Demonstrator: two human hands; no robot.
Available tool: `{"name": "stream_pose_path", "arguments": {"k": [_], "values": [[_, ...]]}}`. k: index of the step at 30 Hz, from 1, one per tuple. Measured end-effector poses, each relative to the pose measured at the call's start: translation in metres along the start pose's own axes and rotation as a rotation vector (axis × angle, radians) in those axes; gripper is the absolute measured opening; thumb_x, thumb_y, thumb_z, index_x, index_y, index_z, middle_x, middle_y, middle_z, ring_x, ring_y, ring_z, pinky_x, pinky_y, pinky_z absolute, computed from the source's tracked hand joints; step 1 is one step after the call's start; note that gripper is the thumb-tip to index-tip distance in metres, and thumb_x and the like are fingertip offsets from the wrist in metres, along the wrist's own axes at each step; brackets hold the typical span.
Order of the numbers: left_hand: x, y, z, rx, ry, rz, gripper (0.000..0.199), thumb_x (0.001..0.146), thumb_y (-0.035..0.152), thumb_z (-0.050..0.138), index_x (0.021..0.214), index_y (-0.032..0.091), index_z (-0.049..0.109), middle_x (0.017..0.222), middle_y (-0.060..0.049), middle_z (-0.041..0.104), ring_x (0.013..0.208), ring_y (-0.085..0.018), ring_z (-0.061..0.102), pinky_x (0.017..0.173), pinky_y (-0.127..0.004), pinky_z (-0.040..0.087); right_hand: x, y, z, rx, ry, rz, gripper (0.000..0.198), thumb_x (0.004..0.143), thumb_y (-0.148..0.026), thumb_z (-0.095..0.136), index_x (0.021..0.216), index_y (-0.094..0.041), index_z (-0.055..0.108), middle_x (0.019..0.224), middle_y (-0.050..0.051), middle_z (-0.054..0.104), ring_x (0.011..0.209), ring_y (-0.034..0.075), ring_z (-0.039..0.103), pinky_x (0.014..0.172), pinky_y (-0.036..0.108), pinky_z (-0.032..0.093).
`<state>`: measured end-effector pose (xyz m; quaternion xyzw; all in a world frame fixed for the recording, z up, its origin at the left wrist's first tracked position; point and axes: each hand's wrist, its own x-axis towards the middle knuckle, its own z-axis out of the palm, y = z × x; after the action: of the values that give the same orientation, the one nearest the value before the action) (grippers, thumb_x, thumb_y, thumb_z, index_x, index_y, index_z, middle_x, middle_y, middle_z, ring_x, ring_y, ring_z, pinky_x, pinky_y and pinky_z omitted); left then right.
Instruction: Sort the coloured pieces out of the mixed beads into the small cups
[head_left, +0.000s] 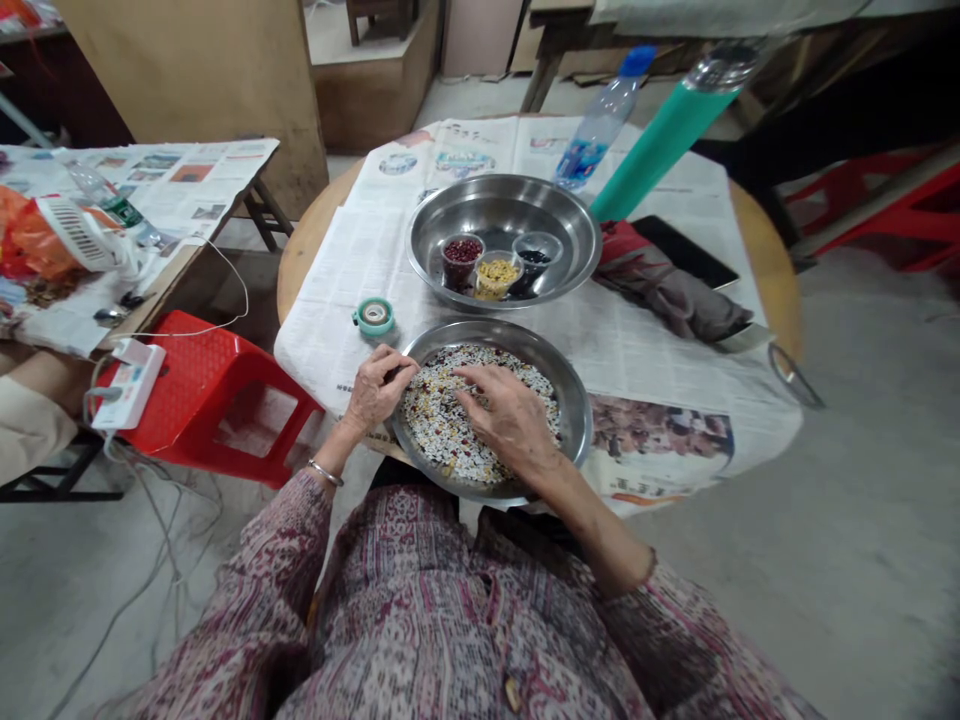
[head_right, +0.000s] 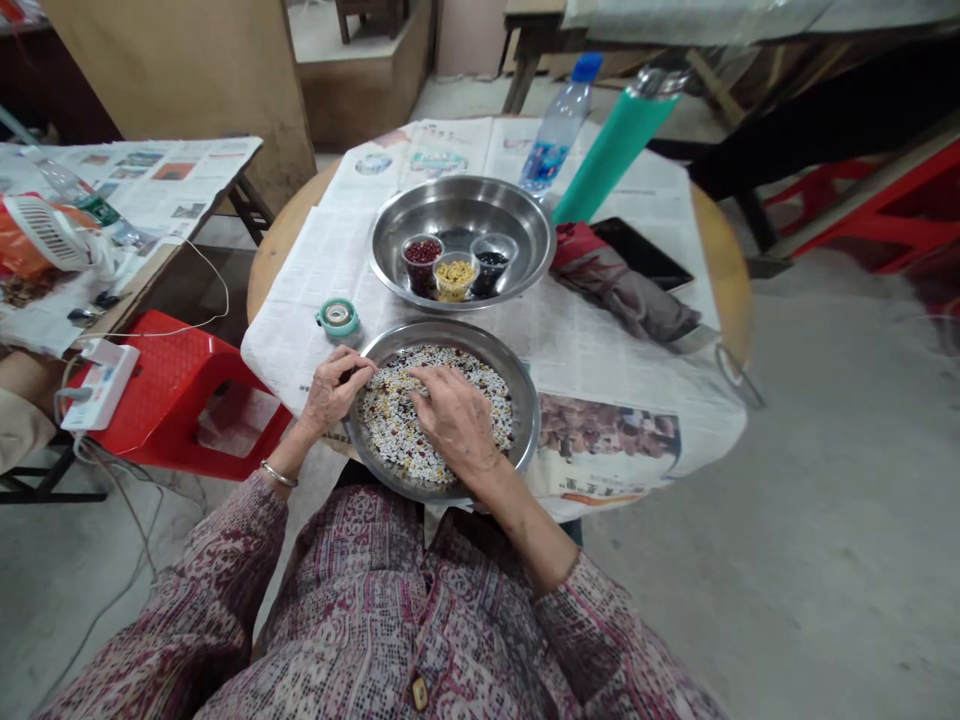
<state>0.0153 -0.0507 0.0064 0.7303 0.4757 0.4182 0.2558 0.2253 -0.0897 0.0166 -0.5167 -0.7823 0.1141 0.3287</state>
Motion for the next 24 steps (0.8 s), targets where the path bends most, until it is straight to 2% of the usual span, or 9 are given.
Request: {"name": "stream_pose_path", "arguments": {"k": [3, 9, 15, 18, 21, 24], "values": [[0.0, 0.0, 0.0, -0.014, 0.001, 0.006, 0.014, 0.092, 0.015, 0.06, 0.084, 0.017, 0.072, 0.082, -0.002, 0.058, 0.08, -0.014, 0.057, 0.077, -0.027, 0.045, 0.0, 0.0, 0.003, -0.024, -0.031, -0.013, 0.021, 0.094, -0.022, 0.057, 0.109, -0.017, 0.07, 0.107, 0.012, 0.074, 0.103, 0.027, 0.066, 0.092, 0.042, 0.053], [0.0, 0.001, 0.0, -0.003, 0.002, -0.007, 0.014, 0.092, 0.016, 0.061, 0.083, 0.017, 0.072, 0.082, -0.001, 0.058, 0.079, -0.014, 0.057, 0.075, -0.027, 0.045, -0.006, 0.005, 0.003, -0.038, -0.057, 0.03, 0.017, 0.091, -0.02, 0.059, 0.103, -0.018, 0.071, 0.103, 0.01, 0.074, 0.101, 0.026, 0.066, 0.09, 0.039, 0.052], [0.0, 0.001, 0.0, 0.001, -0.004, -0.01, 0.014, 0.092, 0.015, 0.061, 0.084, 0.017, 0.072, 0.082, -0.001, 0.059, 0.079, -0.014, 0.057, 0.077, -0.027, 0.046, -0.01, 0.012, -0.001, -0.073, -0.047, 0.096, 0.019, 0.092, -0.02, 0.057, 0.105, -0.019, 0.07, 0.106, 0.01, 0.073, 0.102, 0.026, 0.065, 0.09, 0.039, 0.051], [0.0, 0.0, 0.0, -0.002, 0.0, -0.01, 0.014, 0.092, 0.015, 0.061, 0.084, 0.017, 0.072, 0.083, -0.001, 0.059, 0.08, -0.014, 0.058, 0.078, -0.027, 0.047, -0.009, 0.008, 0.0, -0.104, -0.095, 0.065, 0.021, 0.092, -0.022, 0.058, 0.109, -0.019, 0.07, 0.107, 0.011, 0.072, 0.104, 0.027, 0.064, 0.089, 0.04, 0.051], [0.0, 0.0, 0.0, -0.017, 0.004, 0.001, 0.014, 0.092, 0.016, 0.061, 0.084, 0.017, 0.072, 0.082, -0.001, 0.059, 0.081, -0.014, 0.058, 0.079, -0.028, 0.047, -0.008, 0.002, 0.002, -0.106, -0.167, 0.039, 0.017, 0.092, -0.02, 0.057, 0.102, -0.02, 0.071, 0.1, 0.01, 0.072, 0.095, 0.025, 0.065, 0.082, 0.036, 0.05], [0.0, 0.0, 0.0, -0.022, 0.011, 0.007, 0.014, 0.092, 0.016, 0.06, 0.084, 0.017, 0.072, 0.082, -0.001, 0.059, 0.08, -0.014, 0.057, 0.079, -0.028, 0.047, -0.009, 0.003, 0.001, -0.097, -0.174, 0.063, 0.016, 0.093, -0.019, 0.056, 0.095, -0.021, 0.071, 0.096, 0.008, 0.073, 0.089, 0.022, 0.067, 0.078, 0.033, 0.049]]}}
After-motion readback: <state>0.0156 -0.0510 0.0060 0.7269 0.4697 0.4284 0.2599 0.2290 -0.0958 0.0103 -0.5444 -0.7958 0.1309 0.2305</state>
